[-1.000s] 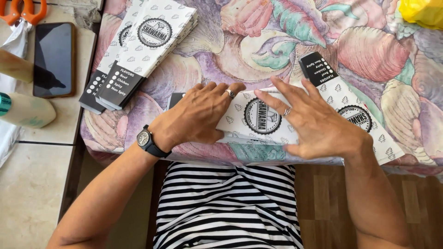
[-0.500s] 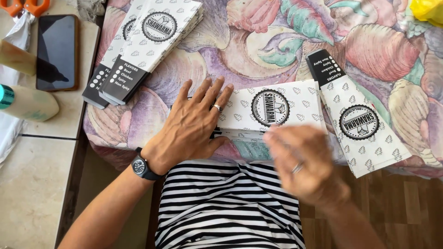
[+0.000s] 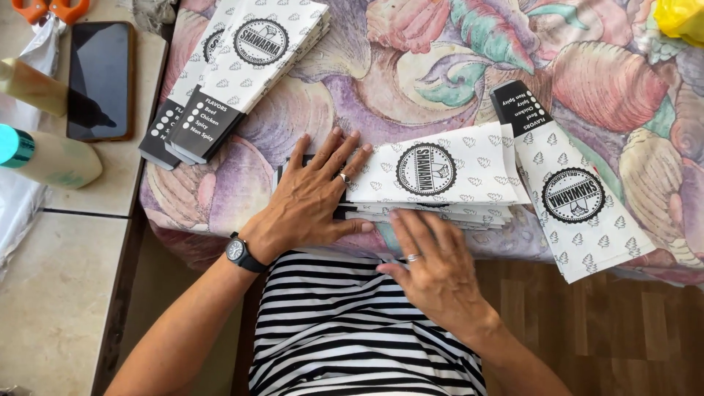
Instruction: Manually folding and organizing pre-printed paper bags for food packaging at a steady pace.
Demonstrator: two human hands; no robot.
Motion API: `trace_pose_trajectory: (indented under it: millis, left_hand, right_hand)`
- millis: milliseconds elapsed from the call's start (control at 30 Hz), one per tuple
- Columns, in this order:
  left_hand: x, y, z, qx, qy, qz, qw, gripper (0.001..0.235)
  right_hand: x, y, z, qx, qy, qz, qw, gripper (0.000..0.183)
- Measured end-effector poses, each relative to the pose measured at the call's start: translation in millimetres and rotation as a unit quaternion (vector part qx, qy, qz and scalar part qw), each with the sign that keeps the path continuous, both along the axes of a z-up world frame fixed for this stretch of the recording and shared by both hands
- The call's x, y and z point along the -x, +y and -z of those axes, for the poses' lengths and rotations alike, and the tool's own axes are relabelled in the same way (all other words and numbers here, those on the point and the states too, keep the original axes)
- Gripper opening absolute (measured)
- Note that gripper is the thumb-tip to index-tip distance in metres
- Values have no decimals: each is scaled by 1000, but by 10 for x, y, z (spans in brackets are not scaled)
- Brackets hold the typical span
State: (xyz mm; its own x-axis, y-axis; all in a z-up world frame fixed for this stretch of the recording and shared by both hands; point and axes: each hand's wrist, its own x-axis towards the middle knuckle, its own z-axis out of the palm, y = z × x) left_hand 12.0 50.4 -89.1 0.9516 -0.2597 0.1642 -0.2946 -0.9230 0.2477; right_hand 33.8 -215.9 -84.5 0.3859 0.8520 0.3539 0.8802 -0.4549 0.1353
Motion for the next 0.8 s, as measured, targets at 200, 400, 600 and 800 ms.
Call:
trace_pose_trajectory:
  millis: [200,400,600,800]
  left_hand:
    - [-20,-21,-40,23,15,-15,1000,99]
    - [-24,-22,55,32,3,-24,999,68]
    - [12,-33,18,10,-31,-18,999,73]
    - [5,-7,-111,61,31,-16,998,78]
  right_hand:
    - [-193,-639,-2,-15,66,141,988,52]
    - [-75,-459,-384,-183,19,164,969,41]
    - [-161,-15,-275,-25,72,79,994,76]
    - [-350,-399,-170,47,128,146,980,75]
